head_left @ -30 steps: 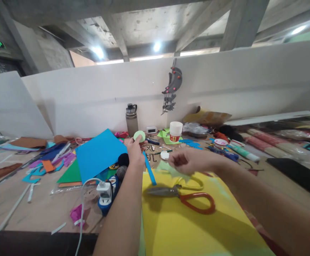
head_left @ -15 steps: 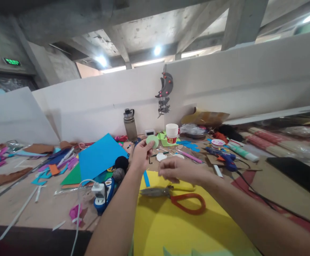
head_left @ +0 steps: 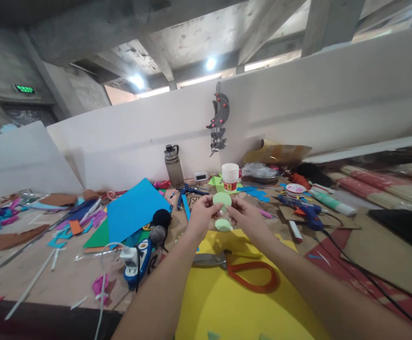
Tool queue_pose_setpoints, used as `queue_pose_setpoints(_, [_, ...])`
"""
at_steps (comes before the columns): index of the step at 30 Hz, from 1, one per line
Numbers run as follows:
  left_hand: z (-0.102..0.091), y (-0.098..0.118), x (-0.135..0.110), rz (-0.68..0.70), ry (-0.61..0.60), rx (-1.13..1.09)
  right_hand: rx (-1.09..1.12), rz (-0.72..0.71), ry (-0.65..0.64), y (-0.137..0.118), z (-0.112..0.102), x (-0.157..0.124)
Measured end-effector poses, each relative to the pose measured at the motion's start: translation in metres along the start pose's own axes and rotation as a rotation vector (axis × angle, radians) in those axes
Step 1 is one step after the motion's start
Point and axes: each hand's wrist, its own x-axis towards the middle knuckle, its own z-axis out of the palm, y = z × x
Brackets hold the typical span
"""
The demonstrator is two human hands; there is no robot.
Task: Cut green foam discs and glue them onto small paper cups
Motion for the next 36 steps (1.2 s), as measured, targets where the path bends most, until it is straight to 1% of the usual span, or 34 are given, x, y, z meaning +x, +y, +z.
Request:
queue_pose_setpoints(3, [0.001,0.000,0.000,-0.013,0.000,-0.026,0.019,0.027,0.015,-0.005,0.002,-0.001])
queue_pose_setpoints(6, [0.001,-0.002,0.001,-0.049,-0.017,-0.099,0.039,0.032,0.030,-0.008,0.002,-0.001])
queue_pose_setpoints(10, [0.002,-0.005,0.003,-0.025,-0.017,-0.164,0.025,0.006,0.086,-0.005,0.001,0.001])
queue_pose_setpoints(12, [0.003,-0.005,0.003,-0.014,-0.012,-0.168,0.052,-0.002,0.087,-0.001,0.000,0.002])
queue_pose_setpoints(16, [0.003,-0.002,0.003,-0.013,-0.015,-0.206,0.228,-0.030,0.029,0.002,-0.002,0.004])
queue_pose_setpoints(19, [0.002,-0.001,0.004,-0.073,-0.040,-0.265,0.366,-0.025,-0.041,0.002,-0.002,0.003])
queue_pose_setpoints(21, [0.001,-0.001,0.005,-0.101,-0.068,-0.305,0.405,-0.015,-0.076,0.001,-0.001,0.003])
queue_pose_setpoints(24, [0.001,-0.002,0.005,-0.107,-0.094,-0.340,0.400,-0.011,-0.088,-0.002,-0.001,0.002])
queue_pose_setpoints(30, [0.001,-0.004,0.005,-0.136,-0.102,-0.356,0.397,0.001,-0.058,-0.007,0.000,0.001])
queue_pose_setpoints(33, [0.001,-0.004,0.005,-0.142,-0.115,-0.342,0.386,0.011,-0.022,-0.009,-0.001,0.001])
queue_pose_setpoints(36, [0.000,-0.005,0.005,-0.093,-0.088,-0.284,0.311,0.020,0.034,-0.013,-0.003,0.000])
